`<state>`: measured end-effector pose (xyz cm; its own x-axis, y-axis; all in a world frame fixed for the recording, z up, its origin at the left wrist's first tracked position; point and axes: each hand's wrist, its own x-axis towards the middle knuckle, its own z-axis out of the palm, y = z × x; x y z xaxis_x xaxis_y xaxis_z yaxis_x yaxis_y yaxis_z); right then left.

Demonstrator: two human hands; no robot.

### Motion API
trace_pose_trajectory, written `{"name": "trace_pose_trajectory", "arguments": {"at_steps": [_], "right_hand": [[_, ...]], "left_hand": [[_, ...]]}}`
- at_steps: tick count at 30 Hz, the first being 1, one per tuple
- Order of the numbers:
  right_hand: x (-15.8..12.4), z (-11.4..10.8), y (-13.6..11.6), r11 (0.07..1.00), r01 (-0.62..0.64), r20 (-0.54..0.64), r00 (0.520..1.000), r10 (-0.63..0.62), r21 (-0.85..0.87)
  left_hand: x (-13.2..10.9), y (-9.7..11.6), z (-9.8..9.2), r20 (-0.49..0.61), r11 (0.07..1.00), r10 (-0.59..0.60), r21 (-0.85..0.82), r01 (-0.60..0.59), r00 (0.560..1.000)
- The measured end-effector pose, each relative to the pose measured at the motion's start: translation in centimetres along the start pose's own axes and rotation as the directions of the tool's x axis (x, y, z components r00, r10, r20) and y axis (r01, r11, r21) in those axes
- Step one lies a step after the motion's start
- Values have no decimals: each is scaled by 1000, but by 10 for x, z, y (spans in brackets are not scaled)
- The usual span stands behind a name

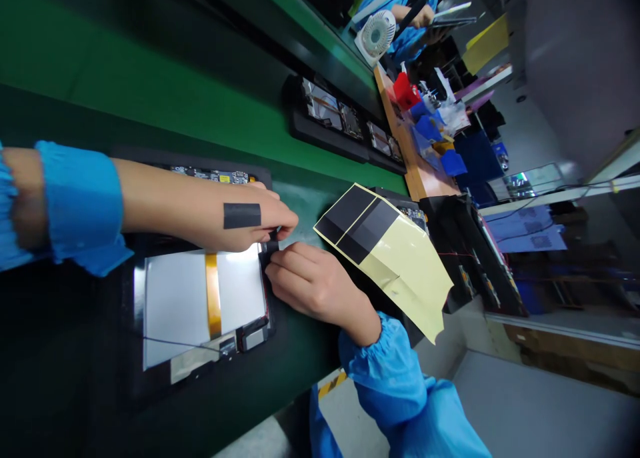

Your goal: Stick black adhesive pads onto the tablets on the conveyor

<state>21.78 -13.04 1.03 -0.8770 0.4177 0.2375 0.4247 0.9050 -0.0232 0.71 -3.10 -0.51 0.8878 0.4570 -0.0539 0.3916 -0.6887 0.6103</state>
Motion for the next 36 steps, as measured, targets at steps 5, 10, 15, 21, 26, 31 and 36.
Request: {"name": "trace_pose_trajectory", "arguments": {"at_steps": [5, 10, 15, 21, 26, 31, 36], "right_hand": [[1, 5, 3, 986, -64, -33, 997, 70, 152], [2, 14, -3, 956, -149, -121, 975, 184, 253], [7, 18, -12, 915, -256, -177, 930, 321, 313], [6, 15, -14, 931, -240, -165, 942, 291, 273], [1, 9, -15, 973, -173, -117, 974, 192, 153], [1, 5, -16, 994, -92, -31, 995, 94, 65], [-3, 2, -19, 985, -141, 37, 990, 137, 101]], "left_hand": [[-7, -3, 2, -52, 994, 106, -23, -107, 993], [-4, -1, 2, -9, 999, 11, 37, -11, 1000], [2, 0, 3, 30, 999, -36, 33, 35, 999], [-1, 3, -1, 37, 999, -46, 20, 45, 998], [1, -1, 5, 4, 998, -24, 52, 24, 1000], [-4, -3, 4, -32, 999, 39, 33, -38, 999], [-5, -10, 7, -68, 993, 114, -25, -116, 991]]}}
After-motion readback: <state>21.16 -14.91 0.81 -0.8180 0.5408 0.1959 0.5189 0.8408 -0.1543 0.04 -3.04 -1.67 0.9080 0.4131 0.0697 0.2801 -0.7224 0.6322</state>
